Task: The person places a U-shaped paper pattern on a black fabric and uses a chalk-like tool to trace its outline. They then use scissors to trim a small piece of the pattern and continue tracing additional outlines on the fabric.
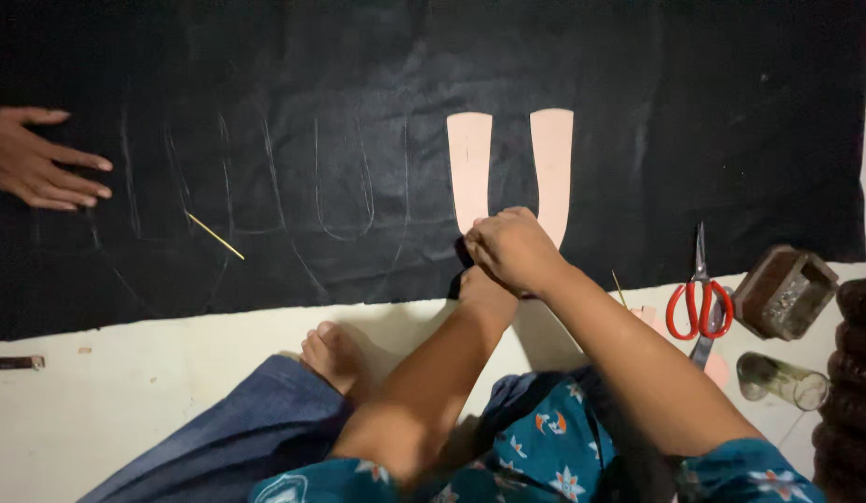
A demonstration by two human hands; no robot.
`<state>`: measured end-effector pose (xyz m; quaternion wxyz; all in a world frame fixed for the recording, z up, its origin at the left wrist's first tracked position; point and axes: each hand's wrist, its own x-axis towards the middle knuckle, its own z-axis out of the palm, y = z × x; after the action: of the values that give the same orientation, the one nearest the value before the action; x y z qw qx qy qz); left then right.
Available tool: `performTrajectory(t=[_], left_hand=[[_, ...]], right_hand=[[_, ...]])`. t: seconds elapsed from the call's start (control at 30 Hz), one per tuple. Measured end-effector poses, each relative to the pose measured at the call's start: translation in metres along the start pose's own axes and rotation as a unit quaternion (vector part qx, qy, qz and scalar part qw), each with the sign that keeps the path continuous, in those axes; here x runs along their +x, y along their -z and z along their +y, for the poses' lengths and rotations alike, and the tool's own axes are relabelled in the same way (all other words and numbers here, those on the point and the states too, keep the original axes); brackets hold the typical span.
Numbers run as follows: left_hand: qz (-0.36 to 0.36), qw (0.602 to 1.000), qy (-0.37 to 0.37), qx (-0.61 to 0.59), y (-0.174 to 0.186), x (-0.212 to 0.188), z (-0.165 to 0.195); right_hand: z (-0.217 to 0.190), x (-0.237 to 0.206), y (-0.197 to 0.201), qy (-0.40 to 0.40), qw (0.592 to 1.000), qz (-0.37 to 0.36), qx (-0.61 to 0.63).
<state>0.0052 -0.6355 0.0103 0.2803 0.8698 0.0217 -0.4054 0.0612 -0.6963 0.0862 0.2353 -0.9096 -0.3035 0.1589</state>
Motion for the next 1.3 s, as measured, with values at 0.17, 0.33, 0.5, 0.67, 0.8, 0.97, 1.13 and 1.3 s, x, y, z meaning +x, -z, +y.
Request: performTrajectory(t=[0.17, 0.33, 0.5, 0.67, 0.8, 0.97, 1.13, 1.3], left_hand=[[0.002, 0.99, -0.043, 0.133, 0.007, -0.011, -0.006], [0.032, 0.981, -0.06, 0.181, 0.016, -0.013, -0.009], [0.073, 0.989, -0.047, 0.122, 0.02, -0.016, -0.005], [0.029, 0.988, -0.03, 0.151, 0.036, -0.024, 0.014], [-0.062, 0.98, -0.042, 0.186, 0.049, -0.031, 0.026], [-0.042, 0.98, -0.05, 0.186, 0.049, -0.031, 0.032], [-0.021, 0.98, -0.056, 0.189, 0.04, -0.026, 0.03], [-0.034, 0.981, -0.049, 0.187, 0.042, -0.024, 0.03]], right_hand=[[-0.002, 0.055, 0.025, -0.038, 0.998, 0.042, 0.021], [-0.003, 0.074, 0.043, -0.079, 0.989, 0.116, 0.056], [0.046, 0.041, 0.061, -0.207, 0.936, 0.268, 0.1], [0.091, -0.011, 0.074, -0.335, 0.873, 0.311, 0.169], [0.101, -0.026, 0.074, -0.322, 0.886, 0.287, 0.171], [0.102, -0.027, 0.075, -0.309, 0.9, 0.266, 0.155], [0.104, -0.04, 0.07, -0.27, 0.931, 0.227, 0.093], [0.099, -0.08, 0.043, -0.247, 0.95, 0.184, 0.056]])
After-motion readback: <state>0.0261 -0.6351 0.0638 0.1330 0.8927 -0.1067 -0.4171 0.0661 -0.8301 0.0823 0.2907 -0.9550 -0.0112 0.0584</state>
